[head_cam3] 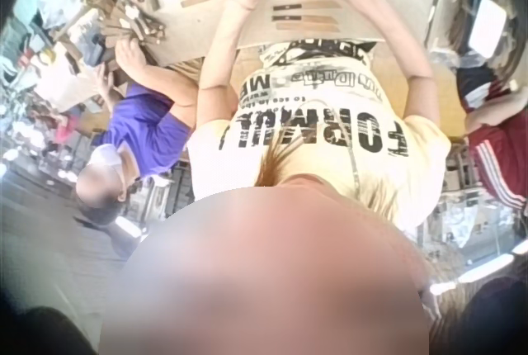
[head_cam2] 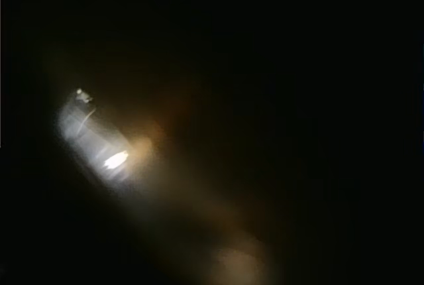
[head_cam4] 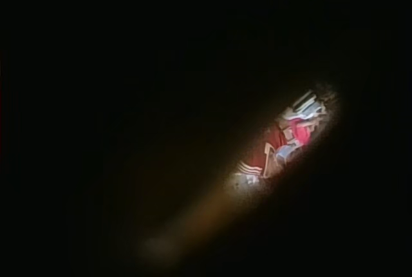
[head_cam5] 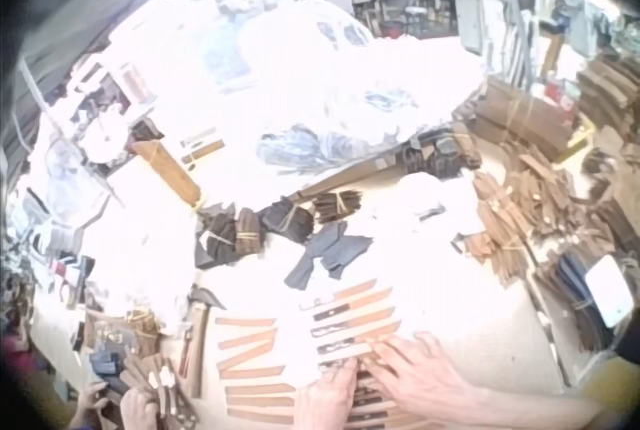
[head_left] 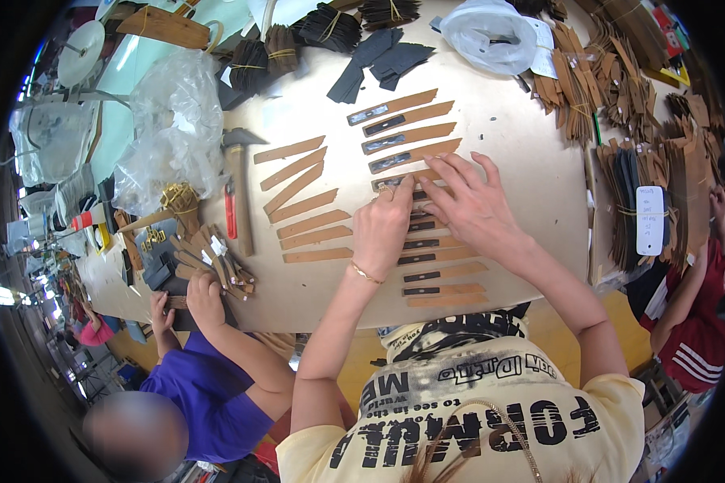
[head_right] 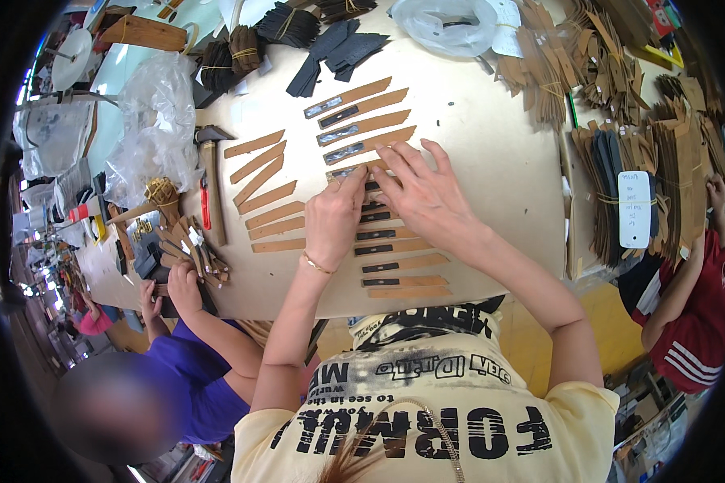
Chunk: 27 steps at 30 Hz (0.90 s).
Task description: The person assembles small leather components by placing dark rectangular pieces onto light brown leather strips laid out on a table. They repeatedly pick up pieces, align them, and press them into place, occasionally reaching into a plastic bag to retrieve additional parts.
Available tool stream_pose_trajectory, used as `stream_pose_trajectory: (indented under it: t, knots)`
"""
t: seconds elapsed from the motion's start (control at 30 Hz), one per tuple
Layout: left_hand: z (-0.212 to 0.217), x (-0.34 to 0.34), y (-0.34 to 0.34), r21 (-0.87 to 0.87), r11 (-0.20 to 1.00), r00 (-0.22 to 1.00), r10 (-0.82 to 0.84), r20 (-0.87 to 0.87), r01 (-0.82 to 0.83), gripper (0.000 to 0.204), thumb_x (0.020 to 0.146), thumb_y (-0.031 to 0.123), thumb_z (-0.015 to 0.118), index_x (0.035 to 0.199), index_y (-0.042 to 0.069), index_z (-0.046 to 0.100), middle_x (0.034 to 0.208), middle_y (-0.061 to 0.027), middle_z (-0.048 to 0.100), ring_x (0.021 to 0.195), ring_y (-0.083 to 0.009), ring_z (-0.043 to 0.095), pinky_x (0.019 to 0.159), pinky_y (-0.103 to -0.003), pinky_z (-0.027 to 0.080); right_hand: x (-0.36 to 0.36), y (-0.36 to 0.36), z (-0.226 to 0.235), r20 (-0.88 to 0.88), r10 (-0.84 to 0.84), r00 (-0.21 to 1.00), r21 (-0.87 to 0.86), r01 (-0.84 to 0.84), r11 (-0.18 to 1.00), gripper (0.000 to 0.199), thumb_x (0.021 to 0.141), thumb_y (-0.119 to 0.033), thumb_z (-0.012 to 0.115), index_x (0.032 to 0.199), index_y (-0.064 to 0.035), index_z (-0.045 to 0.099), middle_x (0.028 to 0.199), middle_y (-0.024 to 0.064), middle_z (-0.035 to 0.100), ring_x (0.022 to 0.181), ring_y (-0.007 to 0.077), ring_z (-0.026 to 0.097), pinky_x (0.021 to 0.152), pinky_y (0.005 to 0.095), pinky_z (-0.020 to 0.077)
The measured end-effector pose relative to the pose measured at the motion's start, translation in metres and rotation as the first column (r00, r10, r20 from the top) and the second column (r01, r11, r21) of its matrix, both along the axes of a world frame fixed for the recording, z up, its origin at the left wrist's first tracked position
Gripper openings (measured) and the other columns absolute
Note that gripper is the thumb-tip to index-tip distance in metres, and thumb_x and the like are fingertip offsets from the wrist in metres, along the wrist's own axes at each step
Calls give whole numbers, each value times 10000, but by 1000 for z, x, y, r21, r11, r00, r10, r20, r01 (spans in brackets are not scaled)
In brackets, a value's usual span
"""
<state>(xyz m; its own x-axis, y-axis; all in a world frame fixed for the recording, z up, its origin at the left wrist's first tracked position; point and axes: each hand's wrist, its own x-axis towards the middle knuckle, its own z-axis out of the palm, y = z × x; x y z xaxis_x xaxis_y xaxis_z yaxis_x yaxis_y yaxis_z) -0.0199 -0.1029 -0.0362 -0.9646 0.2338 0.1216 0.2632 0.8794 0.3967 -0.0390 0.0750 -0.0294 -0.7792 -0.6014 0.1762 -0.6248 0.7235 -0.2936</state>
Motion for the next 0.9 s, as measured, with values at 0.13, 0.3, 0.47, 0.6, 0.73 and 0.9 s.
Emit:
stream_pose_trajectory:
  t: [0.13,0.3,0.47,0.6,0.73,0.9]
  knots:
    - [-3,2,-1,-99,994,999,-45,-6,45,377,800,37,604,1177,11,612,845,-110,660,648,-236,679,534,-316,548,3,0,-3,13,-2,1000,7,2,1000,385,882,-293,630,1180,-50,617,1333,99,511,1273,239,410,1095,475,238]
    - [-7,4,1,-117,992,998,-55,-38,50,374,794,39,608,1166,8,612,828,-101,655,619,-228,665,533,-309,546,3,0,-3,21,-8,1000,-14,8,1000,386,883,-291,628,1184,-50,614,1331,100,506,1274,238,409,1098,478,231]
    - [-12,3,2,-35,999,998,4,-62,-6,361,800,42,613,1160,9,615,815,-98,654,602,-230,658,524,-311,543,3,0,-2,27,-5,1000,-1,6,1000,390,888,-299,622,1187,-51,611,1330,103,501,1274,238,409,1103,480,224]
    - [-11,3,-1,-32,999,996,-31,-83,29,378,802,34,609,1179,10,612,805,-97,650,593,-231,654,519,-314,539,4,1,-2,44,-5,999,15,5,1000,404,889,-307,621,1201,-51,604,1330,104,495,1279,239,401,1106,479,223]
    - [-8,4,-1,-72,997,998,-33,-56,29,278,835,44,650,1114,45,655,776,-112,662,610,-261,659,504,-352,522,5,-1,-3,46,-7,999,15,6,1000,423,891,-310,619,1222,-48,590,1328,107,492,1281,242,396,1110,480,218]
    - [-4,1,-2,-30,999,999,-33,-12,33,250,852,43,636,1101,37,663,775,-109,660,602,-272,648,518,-363,518,5,0,-2,51,-5,999,33,3,999,433,895,-317,614,1233,-48,585,1332,107,485,1281,242,395,1114,483,215]
